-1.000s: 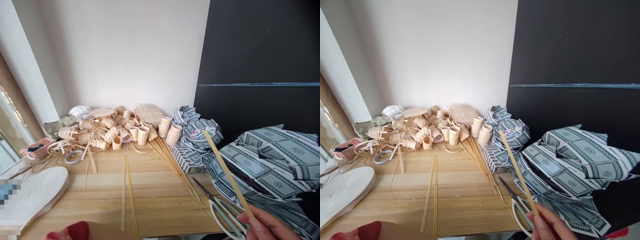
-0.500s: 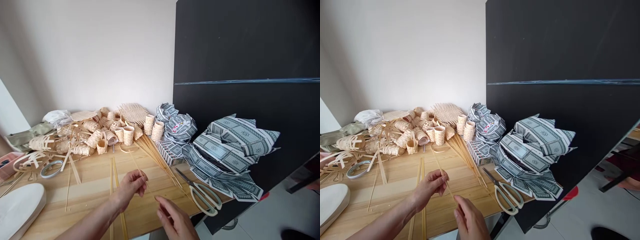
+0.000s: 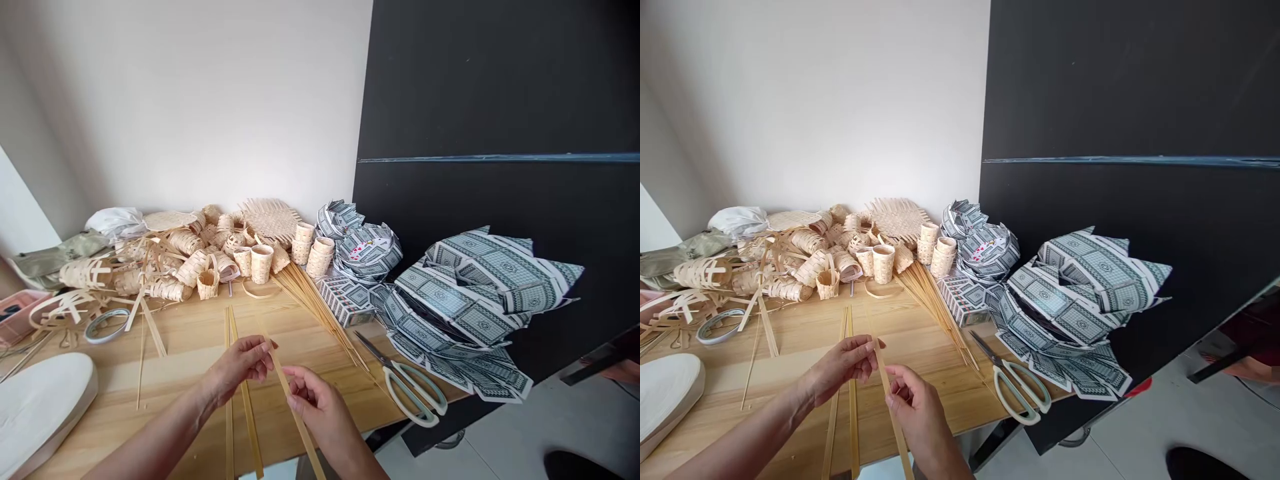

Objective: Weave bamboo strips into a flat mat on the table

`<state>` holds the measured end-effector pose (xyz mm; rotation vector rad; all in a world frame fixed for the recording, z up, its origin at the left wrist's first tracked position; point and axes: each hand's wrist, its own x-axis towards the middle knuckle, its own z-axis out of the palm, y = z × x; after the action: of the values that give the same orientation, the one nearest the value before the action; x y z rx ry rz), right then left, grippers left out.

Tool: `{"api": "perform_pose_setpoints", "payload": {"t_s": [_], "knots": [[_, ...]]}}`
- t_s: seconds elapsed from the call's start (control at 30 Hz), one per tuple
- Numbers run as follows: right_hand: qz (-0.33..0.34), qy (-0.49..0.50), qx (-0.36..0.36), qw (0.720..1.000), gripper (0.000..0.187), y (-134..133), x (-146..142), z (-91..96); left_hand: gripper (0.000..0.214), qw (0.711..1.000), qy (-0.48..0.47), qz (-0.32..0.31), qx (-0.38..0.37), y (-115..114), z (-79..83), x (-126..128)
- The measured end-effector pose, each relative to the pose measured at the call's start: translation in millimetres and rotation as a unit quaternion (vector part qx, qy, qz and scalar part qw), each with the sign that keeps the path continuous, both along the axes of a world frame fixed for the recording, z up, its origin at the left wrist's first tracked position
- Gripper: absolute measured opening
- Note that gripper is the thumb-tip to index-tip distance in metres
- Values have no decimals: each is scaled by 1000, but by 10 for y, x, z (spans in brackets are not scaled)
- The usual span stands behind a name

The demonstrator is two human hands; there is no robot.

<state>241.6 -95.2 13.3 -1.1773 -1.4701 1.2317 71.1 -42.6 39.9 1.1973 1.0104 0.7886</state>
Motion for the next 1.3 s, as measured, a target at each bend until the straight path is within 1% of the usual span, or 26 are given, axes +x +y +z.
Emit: {"api": "perform_pose_setpoints", "payload": {"t_s": [0.03, 0.07, 0.1, 0.13, 0.17, 0.2, 0.23, 0.27, 0.3, 0.37, 0.47, 0.57, 0.67, 1.0, 1.13, 1.2, 1.3], "knots": [[-3, 7, -6, 1000, 38, 33, -5, -17, 38, 996, 70, -9, 46, 23, -31, -90], [-9, 8, -9, 1000, 38, 66, -9, -38, 37, 981, 161, -7, 106, 44, -66, -185], [-13, 2, -10, 1000, 38, 98, -14, -61, 34, 950, 258, 1, 175, 63, -103, -281], [-17, -8, -10, 1000, 39, 130, -21, -86, 31, 907, 344, 16, 241, 77, -144, -371], [-18, -23, -8, 1000, 39, 160, -35, -110, 29, 863, 411, 21, 294, 87, -187, -450], [-17, -39, -5, 999, 39, 189, -56, -131, 30, 822, 463, 19, 330, 94, -232, -516], [-15, -57, 0, 998, 39, 216, -85, -145, 32, 788, 504, 11, 354, 99, -277, -564], [-10, -77, 7, 997, 38, 242, -122, -154, 35, 762, 534, -2, 366, 105, -321, -596], [-4, -99, 15, 995, 37, 268, -166, -155, 38, 743, 557, -15, 371, 113, -362, -612], [11, -152, 40, 988, 36, 317, -267, -139, 41, 721, 584, -34, 372, 137, -431, -613], [25, -220, 72, 972, 34, 389, -427, -106, 43, 713, 593, -45, 370, 183, -490, -594], [30, -251, 88, 964, 31, 452, -563, -100, 45, 711, 596, -48, 370, 210, -505, -590], [38, -282, 105, 953, 25, 493, -654, -121, 44, 711, 597, -52, 369, 204, -503, -593], [45, -374, 145, 915, 15, 530, -695, -146, 47, 708, 605, -57, 359, 149, -497, -564], [50, -400, 156, 902, 15, 549, -722, -161, 46, 705, 608, -58, 362, 135, -475, -551], [51, -413, 163, 895, 15, 540, -741, -156, 44, 697, 609, -58, 373, 133, -482, -557], [46, -433, 172, 883, 17, 498, -761, -118, 43, 673, 616, -47, 408, 155, -540, -592]]}}
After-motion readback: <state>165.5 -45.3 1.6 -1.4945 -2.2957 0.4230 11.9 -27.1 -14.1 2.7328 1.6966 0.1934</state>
